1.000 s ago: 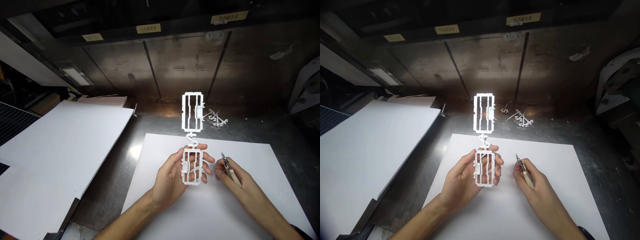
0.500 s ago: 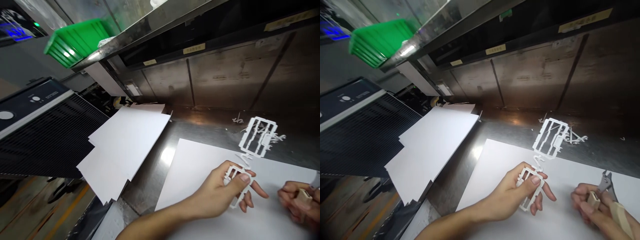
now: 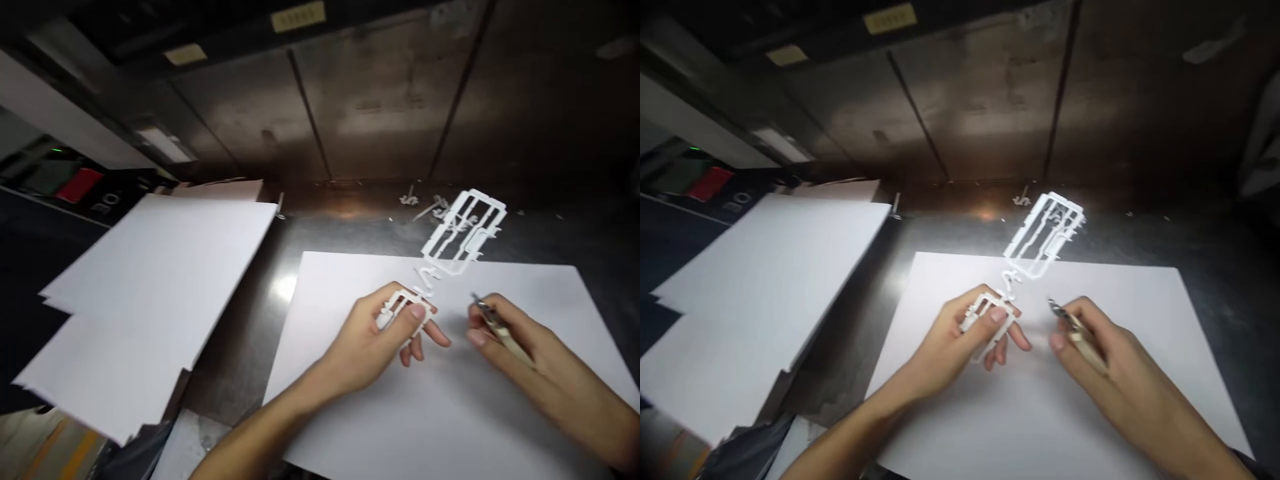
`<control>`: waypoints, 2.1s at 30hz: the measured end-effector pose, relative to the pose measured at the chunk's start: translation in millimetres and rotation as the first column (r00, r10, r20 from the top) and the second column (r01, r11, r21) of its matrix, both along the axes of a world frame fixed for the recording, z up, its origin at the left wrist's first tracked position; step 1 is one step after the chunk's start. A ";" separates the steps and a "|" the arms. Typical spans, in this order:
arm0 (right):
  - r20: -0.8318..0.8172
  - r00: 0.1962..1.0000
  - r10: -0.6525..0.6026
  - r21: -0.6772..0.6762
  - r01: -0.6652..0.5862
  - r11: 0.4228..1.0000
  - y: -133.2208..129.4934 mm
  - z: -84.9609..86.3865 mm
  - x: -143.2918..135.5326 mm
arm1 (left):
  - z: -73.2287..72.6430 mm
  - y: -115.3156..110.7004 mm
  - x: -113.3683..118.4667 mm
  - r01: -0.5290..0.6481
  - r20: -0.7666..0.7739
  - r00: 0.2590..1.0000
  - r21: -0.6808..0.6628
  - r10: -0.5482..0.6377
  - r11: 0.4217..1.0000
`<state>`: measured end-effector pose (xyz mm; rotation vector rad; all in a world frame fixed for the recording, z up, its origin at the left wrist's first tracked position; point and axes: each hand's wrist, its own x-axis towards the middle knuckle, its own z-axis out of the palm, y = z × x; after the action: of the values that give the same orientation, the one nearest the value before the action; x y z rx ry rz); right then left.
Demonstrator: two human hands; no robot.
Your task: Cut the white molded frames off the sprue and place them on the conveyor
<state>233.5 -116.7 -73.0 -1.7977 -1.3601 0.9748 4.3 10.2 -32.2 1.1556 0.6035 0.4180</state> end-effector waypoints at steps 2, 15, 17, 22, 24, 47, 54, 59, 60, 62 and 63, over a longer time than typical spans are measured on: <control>-0.027 0.996 0.083 -0.094 -0.085 0.992 1.6 10.8 -3.0 | 3.4 2.0 -0.2 0.051 -0.022 0.998 0.021 -0.051 0.998; 0.027 0.989 0.144 -0.200 -0.135 0.970 5.2 30.6 -6.0 | 4.7 6.3 -1.6 0.162 -0.148 0.980 0.183 -0.136 0.970; 0.009 0.989 0.150 -0.200 -0.145 0.969 6.6 32.4 -6.9 | 3.9 6.5 -1.2 0.189 -0.184 0.971 0.206 -0.151 0.960; 0.006 0.990 0.144 -0.203 -0.139 0.969 7.6 36.8 -6.7 | 4.6 6.4 -0.2 0.198 -0.215 0.966 0.243 -0.147 0.950; 0.012 0.990 0.140 -0.207 -0.134 0.969 7.1 37.7 -6.1 | 5.0 5.8 0.0 0.184 -0.206 0.969 0.237 -0.136 0.954; -0.002 0.974 0.228 -0.305 -0.218 0.927 3.7 37.3 1.6 | 0.3 6.9 2.7 0.183 -0.151 0.977 0.259 -0.147 0.948; -0.135 0.962 0.238 -0.353 -0.271 0.895 7.3 43.0 -1.2 | -1.7 8.6 3.0 0.210 -0.164 0.971 0.218 -0.176 0.953; -0.173 0.953 0.248 -0.410 -0.298 0.862 7.7 45.4 -0.2 | -4.9 9.2 3.4 0.246 -0.167 0.961 0.161 -0.220 0.956; -0.176 0.951 0.254 -0.417 -0.306 0.856 7.5 45.3 0.0 | -5.4 9.5 3.3 0.260 -0.174 0.957 0.158 -0.233 0.953; -0.179 0.948 0.264 -0.427 -0.317 0.847 7.3 45.1 0.1 | -5.9 9.8 3.3 0.282 -0.183 0.950 0.153 -0.253 0.947; -0.179 0.947 0.267 -0.430 -0.320 0.845 7.2 45.0 0.1 | -5.8 9.9 3.2 0.286 -0.184 0.949 0.152 -0.258 0.946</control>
<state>233.6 -109.5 -28.0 -1.8511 -1.4484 1.6528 7.5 20.2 -38.0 1.4328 0.5433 0.1420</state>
